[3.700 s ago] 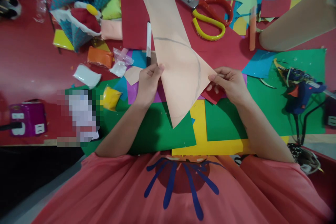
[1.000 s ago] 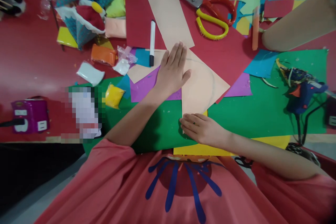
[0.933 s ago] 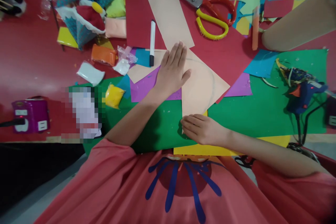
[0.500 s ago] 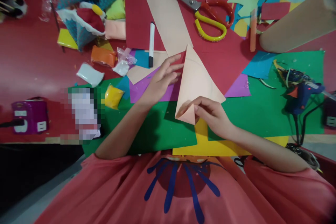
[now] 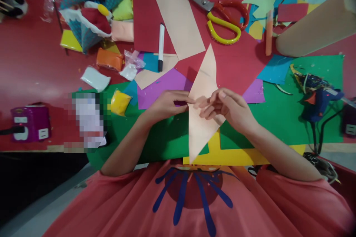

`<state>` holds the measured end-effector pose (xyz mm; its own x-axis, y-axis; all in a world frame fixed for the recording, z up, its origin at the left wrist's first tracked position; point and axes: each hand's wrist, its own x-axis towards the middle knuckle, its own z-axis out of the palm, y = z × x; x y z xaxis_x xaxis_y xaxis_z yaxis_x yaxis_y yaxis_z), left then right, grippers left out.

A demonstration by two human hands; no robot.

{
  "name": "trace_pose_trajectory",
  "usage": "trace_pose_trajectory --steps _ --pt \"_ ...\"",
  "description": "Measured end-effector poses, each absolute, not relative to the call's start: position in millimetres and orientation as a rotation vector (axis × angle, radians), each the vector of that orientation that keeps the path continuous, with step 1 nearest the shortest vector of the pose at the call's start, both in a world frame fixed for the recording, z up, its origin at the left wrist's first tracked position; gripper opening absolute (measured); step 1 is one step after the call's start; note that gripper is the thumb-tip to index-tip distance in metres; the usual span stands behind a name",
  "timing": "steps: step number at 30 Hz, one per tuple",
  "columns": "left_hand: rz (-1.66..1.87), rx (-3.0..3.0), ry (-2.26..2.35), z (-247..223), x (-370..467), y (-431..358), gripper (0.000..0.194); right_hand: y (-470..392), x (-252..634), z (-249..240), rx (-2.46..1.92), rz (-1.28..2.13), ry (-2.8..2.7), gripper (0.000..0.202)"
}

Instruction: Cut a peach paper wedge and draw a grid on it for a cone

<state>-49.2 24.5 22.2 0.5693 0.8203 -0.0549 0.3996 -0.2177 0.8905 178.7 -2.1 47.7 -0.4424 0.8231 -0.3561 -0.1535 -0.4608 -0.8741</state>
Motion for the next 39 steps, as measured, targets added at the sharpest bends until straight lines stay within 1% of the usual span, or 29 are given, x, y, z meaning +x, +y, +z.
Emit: trace_pose_trajectory --steps 2,4,5,7,8,9,10,13,16,19,23,26,30,33,39 --pt "0.543 1.783 0.981 24 -51 25 0.02 5 187 47 -1.071 1.837 -1.216 0.031" --pt "0.547 1.749 0.997 25 -52 25 0.021 9 194 48 -1.026 1.721 -1.535 0.033" --pt "0.548 1.749 1.02 24 -53 25 0.022 9 196 49 -0.955 1.685 -1.724 0.038" --pt "0.579 1.807 1.076 20 -55 25 0.025 4 197 52 -0.795 1.56 -2.076 0.057" --pt "0.603 1.865 1.098 17 -56 26 0.027 1 196 52 -0.769 1.436 -2.228 0.067" --pt "0.632 1.94 1.117 13 -57 26 0.028 -3 194 53 -0.798 1.262 -2.365 0.073" --pt "0.663 2.026 1.128 10 -58 26 0.029 -7 193 52 -0.864 1.062 -2.479 0.072" --pt "0.689 2.286 1.158 5 -59 24 0.028 -15 192 46 -1.008 0.539 -2.651 0.041" --pt "0.578 2.507 1.148 9 -55 16 0.027 -18 197 38 -1.061 0.295 -2.653 0.032" --pt "0.427 2.671 1.079 18 -51 4 0.028 -22 204 34 -1.06 0.275 -2.643 0.03" --pt "0.414 2.794 1.005 21 -48 -8 0.021 -27 211 31 -1.033 0.381 -2.581 0.028" --pt "0.448 2.66 1.065 16 -49 -8 0.02 -25 217 29 -1.049 0.472 -2.476 0.024" --pt "0.561 2.387 1.235 7 -47 -2 0.02 -16 222 29 -1.261 0.506 -2.311 0.013" --pt "0.59 2.257 1.385 6 -43 3 0.023 -8 224 30 -1.42 0.538 -2.232 0.017" --pt "0.347 2.267 1.569 12 -31 9 0.028 1 223 28 -1.504 0.548 -2.252 0.024"
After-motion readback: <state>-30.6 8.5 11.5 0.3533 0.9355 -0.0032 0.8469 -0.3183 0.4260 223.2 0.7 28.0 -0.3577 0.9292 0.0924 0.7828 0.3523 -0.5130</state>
